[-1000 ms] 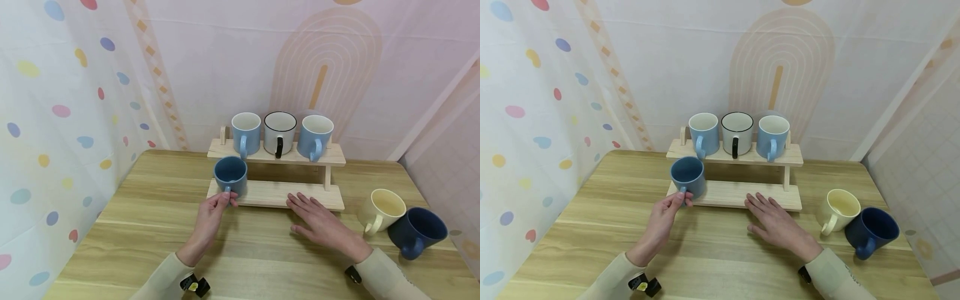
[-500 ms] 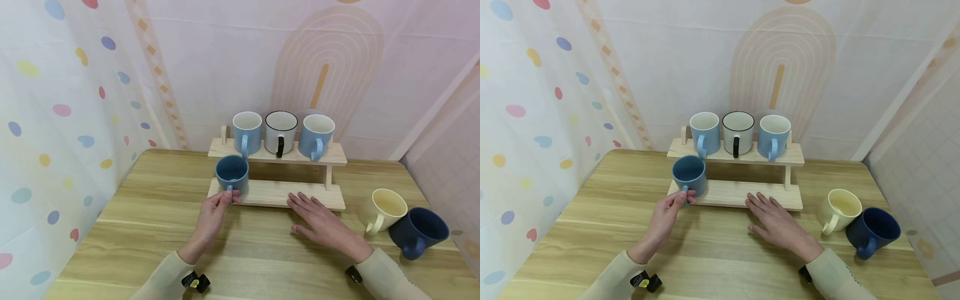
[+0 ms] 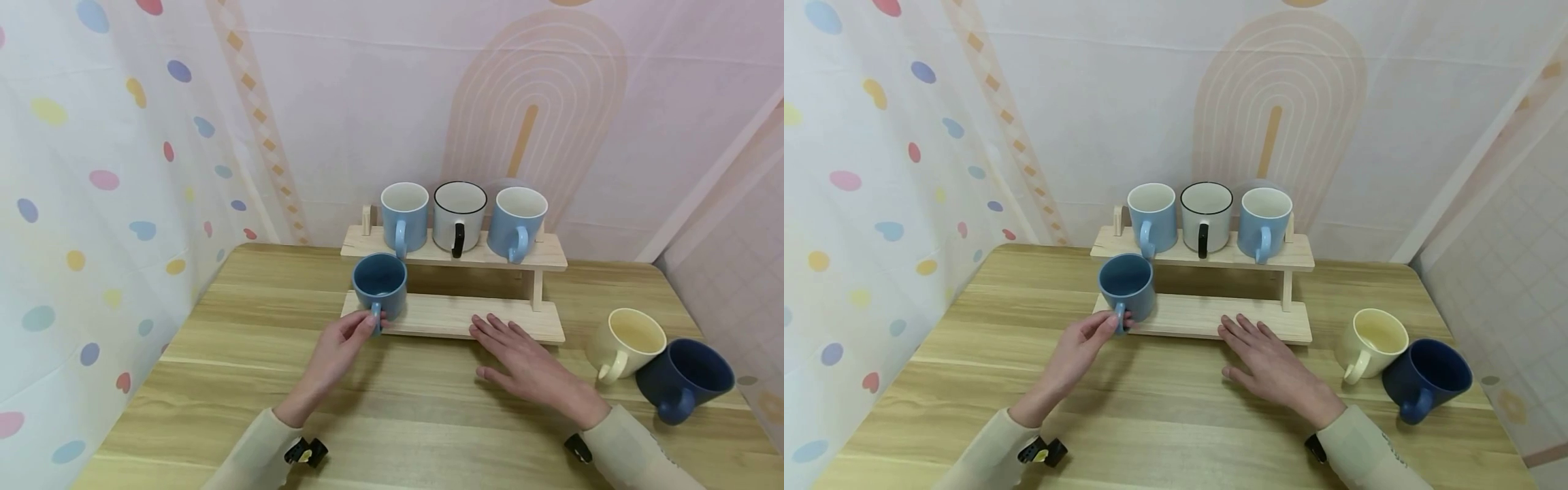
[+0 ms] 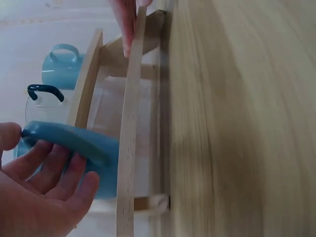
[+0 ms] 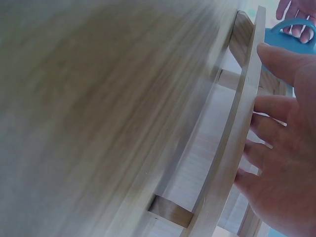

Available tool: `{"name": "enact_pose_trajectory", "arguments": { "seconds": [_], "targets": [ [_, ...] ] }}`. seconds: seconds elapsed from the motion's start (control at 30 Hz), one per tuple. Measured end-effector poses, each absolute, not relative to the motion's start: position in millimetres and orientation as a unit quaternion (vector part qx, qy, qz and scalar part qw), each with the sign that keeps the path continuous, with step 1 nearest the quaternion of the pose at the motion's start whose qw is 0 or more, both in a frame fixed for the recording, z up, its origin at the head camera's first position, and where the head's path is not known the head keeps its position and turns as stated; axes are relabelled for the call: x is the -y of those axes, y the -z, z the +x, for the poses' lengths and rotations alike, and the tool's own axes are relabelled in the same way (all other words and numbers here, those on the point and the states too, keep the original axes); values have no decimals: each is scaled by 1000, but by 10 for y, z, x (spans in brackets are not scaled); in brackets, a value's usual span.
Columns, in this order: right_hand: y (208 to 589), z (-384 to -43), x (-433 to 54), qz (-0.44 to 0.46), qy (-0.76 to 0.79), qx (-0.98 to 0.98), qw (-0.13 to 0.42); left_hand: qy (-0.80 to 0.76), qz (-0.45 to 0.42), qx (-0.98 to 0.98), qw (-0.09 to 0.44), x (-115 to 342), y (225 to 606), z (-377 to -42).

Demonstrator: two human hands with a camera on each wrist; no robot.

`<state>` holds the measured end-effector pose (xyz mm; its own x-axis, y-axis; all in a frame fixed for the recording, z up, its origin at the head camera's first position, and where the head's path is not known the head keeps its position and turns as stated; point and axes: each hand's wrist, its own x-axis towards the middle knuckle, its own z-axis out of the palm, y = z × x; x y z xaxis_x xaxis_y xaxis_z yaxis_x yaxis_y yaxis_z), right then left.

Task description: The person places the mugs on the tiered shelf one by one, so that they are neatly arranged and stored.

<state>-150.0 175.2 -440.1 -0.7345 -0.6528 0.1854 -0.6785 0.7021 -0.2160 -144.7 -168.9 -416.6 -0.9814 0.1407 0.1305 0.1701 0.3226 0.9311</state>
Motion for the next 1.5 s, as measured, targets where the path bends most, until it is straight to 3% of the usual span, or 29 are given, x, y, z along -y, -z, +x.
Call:
{"name": "enact_pose_trajectory", "arguments": {
  "seconds": [0.47,0.97,1.5],
  "targets": [
    [4394,-1489,-1742,357,-135,923,45,408,-152,895,93,2091,4215,-1433],
    [4402,-1493,-1752,361,-137,921,50,228,-203,952,28,2281,4325,-1627],
    [4407,-1513,-1739,333,-186,922,68,139,-236,962,16,2397,4373,-1826]
  ]
}}
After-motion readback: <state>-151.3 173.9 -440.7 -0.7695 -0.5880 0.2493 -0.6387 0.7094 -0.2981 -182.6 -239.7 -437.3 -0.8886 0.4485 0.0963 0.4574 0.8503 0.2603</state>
